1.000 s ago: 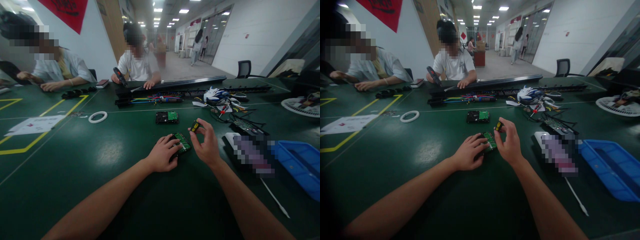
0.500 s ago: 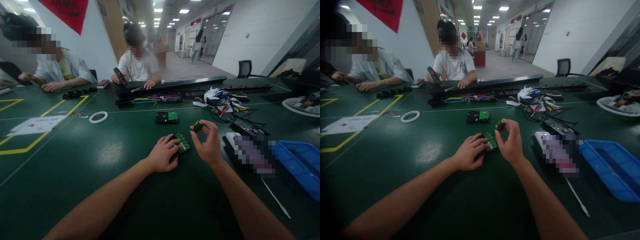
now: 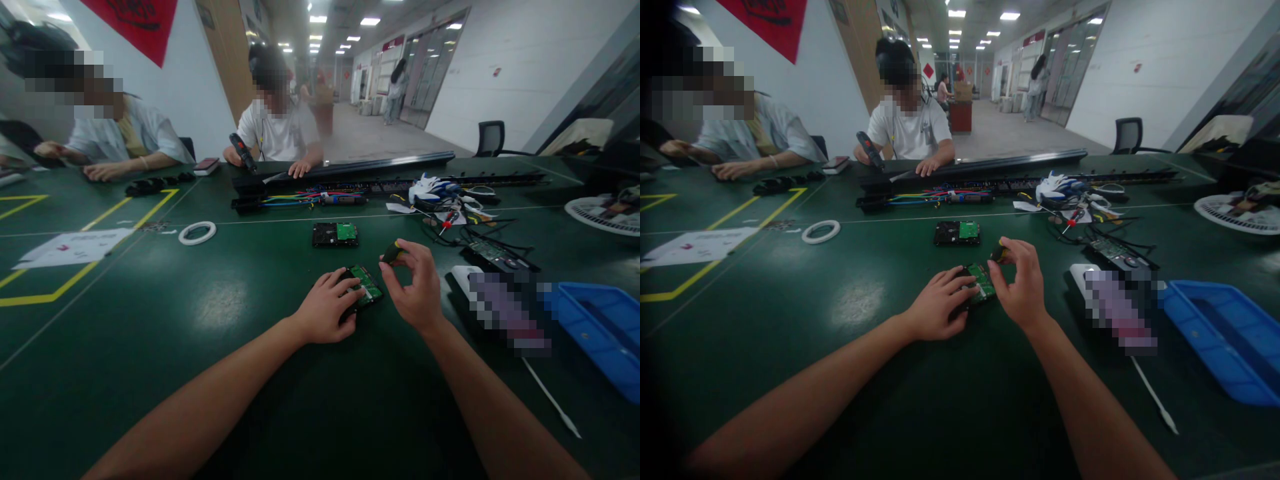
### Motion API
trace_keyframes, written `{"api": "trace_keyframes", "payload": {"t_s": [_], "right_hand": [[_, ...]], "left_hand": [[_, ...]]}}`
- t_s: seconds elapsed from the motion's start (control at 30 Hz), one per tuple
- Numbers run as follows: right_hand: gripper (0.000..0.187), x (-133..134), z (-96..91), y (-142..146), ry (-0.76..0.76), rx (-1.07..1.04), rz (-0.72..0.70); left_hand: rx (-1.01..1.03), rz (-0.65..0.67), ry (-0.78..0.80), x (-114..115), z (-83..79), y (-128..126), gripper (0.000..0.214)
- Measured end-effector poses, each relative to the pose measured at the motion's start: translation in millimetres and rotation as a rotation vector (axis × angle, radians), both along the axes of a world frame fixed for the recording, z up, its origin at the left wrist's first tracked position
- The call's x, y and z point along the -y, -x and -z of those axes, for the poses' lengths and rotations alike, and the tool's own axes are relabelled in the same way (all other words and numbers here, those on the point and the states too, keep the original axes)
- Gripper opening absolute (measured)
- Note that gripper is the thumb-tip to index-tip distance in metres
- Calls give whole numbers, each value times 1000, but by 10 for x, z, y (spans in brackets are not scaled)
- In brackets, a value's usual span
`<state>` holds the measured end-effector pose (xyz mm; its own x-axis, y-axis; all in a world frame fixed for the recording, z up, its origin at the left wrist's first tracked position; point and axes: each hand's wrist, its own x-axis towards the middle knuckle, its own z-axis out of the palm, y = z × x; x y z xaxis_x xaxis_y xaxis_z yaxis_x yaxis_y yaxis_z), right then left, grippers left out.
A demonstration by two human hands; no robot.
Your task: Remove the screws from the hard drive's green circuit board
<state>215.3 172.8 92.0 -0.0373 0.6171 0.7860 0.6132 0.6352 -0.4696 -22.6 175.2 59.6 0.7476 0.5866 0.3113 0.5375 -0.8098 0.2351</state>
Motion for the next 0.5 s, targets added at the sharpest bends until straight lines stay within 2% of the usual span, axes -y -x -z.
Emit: {"api": "trace_keyframes", "payload": {"t_s": [0.1, 0.3, 0.5], "right_hand": [[64, -6, 22, 2, 35, -14, -35], [64, -9, -7, -5, -26, 61, 45], [64, 3, -17, 9, -24, 63, 28]], "left_hand": [[-4, 0, 4, 2, -6, 5, 62], [-9, -6, 4, 11, -11, 6, 62], [-6, -3, -5, 8, -3, -5, 62]]}}
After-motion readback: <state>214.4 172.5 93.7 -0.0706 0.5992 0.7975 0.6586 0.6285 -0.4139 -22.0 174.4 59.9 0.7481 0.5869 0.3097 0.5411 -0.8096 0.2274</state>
